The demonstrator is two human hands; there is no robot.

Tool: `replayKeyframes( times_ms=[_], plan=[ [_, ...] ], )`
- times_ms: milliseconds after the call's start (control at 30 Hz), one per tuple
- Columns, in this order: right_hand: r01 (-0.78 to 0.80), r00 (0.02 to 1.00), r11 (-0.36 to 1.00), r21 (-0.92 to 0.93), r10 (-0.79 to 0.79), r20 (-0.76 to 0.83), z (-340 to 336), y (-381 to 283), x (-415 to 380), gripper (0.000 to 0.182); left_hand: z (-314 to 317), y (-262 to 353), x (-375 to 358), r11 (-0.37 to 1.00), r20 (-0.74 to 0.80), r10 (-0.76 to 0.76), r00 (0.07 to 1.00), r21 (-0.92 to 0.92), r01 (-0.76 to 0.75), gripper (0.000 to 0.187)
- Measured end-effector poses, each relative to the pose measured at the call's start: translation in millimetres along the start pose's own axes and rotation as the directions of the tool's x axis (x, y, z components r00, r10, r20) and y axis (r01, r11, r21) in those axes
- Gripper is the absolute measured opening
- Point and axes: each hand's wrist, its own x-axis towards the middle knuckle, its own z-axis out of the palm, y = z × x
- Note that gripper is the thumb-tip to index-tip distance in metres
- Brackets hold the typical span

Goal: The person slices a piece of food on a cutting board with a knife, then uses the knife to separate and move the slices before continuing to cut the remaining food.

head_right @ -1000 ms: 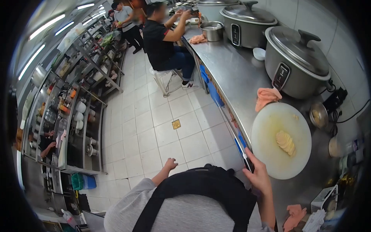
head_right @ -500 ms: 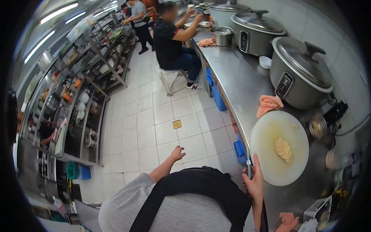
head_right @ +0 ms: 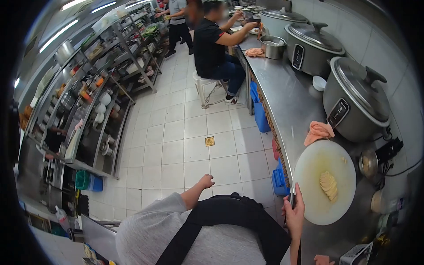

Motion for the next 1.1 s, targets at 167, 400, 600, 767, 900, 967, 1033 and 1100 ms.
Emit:
replayKeyframes(
  times_ms=[167, 400, 600, 767, 900, 967, 1033, 1100],
  plan=[
    [0.075, 0.993, 0.996, 0.049, -0.07, -0.097, 38.0, -3.3, 4.9, 0.072, 0.2, 33.8, 29.3, 0.961, -0.078, 0.254, 0.964, -0.096, -0.261, 0.045],
    [0.015, 0.953, 0.979, -0.203, -0.076, -0.294, 34.1, 39.5, -10.6, 0.066, -31.3, 104.3, 73.3, 0.781, -0.261, 0.533, 0.805, -0.214, -0.587, 0.037],
    [-0.013, 0.779, 0.921, -0.39, -0.235, -0.581, 12.4, 48.9, -49.6, 0.07, -90.5, 235.8, 60.3, 0.55, -0.331, 0.687, 0.647, -0.344, -0.761, 0.037],
    [-0.029, 0.766, 0.935, -0.354, -0.207, -0.608, -29.8, 65.4, -60.2, 0.071, -76.7, 340.5, 41.3, 0.305, -0.444, 0.823, 0.353, -0.179, -0.935, 0.042],
    [0.07, 0.792, 0.994, -0.082, -0.105, -0.601, -55.1, 76.0, -37.7, 0.067, -70.3, 416.2, 2.6, 0.108, -0.231, 0.952, 0.201, -0.36, -0.927, 0.043],
    [0.056, 0.82, 0.998, -0.018, -0.056, -0.57, -64.5, 65.7, -29.2, 0.065, -70.4, 442.0, -18.0, 0.094, -0.159, 0.974, 0.163, -0.37, -0.924, 0.045],
    [0.051, 0.816, 0.998, 0.029, -0.025, -0.577, -59.2, 50.9, -28.5, 0.063, -55.3, 456.0, -23.6, 0.1, -0.15, 0.975, 0.164, -0.366, -0.925, 0.052],
    [0.091, 0.823, 0.996, 0.01, -0.07, -0.563, -67.0, 53.7, -28.2, 0.062, -36.3, 464.7, -21.0, 0.085, -0.179, 0.973, 0.147, -0.317, -0.944, 0.059]
  ],
)
